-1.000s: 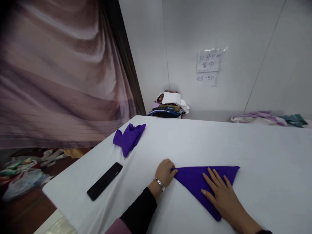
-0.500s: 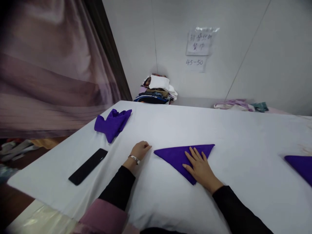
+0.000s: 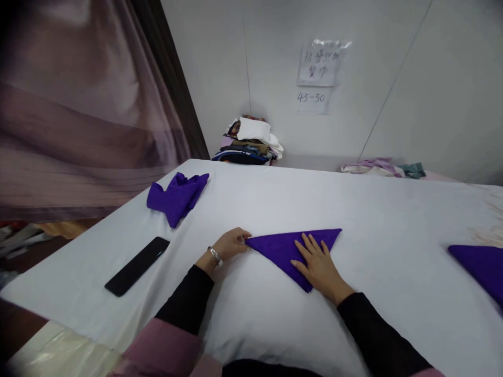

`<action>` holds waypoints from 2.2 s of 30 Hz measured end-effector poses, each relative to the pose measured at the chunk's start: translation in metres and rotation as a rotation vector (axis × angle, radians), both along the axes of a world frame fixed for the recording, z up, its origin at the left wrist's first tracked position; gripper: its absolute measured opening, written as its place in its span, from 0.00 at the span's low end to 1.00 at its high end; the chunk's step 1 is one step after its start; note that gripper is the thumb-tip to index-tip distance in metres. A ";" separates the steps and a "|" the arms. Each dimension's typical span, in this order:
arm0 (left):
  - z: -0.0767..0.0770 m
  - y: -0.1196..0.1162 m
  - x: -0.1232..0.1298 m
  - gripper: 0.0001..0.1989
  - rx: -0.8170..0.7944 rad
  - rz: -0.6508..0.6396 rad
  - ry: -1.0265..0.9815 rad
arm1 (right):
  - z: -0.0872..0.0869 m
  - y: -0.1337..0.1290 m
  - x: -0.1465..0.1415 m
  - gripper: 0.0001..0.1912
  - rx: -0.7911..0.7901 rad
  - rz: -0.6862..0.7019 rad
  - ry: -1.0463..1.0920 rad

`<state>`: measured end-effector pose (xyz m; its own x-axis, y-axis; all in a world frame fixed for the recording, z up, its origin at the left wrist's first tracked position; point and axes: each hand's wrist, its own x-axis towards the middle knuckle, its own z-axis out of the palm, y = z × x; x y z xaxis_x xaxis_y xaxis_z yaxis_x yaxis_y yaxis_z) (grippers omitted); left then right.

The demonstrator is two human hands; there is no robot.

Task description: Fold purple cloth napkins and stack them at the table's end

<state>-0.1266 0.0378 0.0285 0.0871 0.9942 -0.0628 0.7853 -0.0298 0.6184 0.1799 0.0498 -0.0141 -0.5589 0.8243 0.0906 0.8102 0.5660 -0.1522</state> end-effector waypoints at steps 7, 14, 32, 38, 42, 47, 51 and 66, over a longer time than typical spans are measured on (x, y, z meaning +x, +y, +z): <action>-0.008 0.003 0.003 0.07 0.026 0.046 0.056 | 0.000 0.000 0.000 0.34 0.006 -0.007 -0.010; -0.013 0.005 0.002 0.09 0.045 0.074 0.093 | -0.002 0.001 0.001 0.34 0.009 -0.003 0.001; -0.004 0.000 0.004 0.17 0.010 0.041 -0.052 | 0.001 0.001 0.001 0.34 -0.013 -0.002 -0.009; -0.008 0.003 0.020 0.07 0.046 0.088 0.027 | 0.003 0.001 0.000 0.34 -0.021 -0.004 0.001; -0.007 0.004 0.019 0.07 0.043 0.090 0.016 | 0.006 0.000 -0.001 0.34 -0.041 0.000 -0.003; -0.004 0.003 0.014 0.12 0.010 0.042 -0.098 | 0.008 -0.001 -0.001 0.34 -0.050 -0.004 -0.003; -0.006 0.002 0.014 0.19 -0.032 0.013 -0.198 | 0.008 -0.001 -0.001 0.34 -0.051 -0.004 0.000; -0.002 -0.001 0.029 0.10 -0.031 0.115 -0.122 | 0.006 0.000 0.000 0.34 -0.037 0.002 0.007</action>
<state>-0.0979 0.0371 0.0268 -0.0187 0.9958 -0.0898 0.7012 0.0771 0.7088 0.1799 0.0496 -0.0077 -0.5599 0.8261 0.0641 0.8080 0.5615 -0.1784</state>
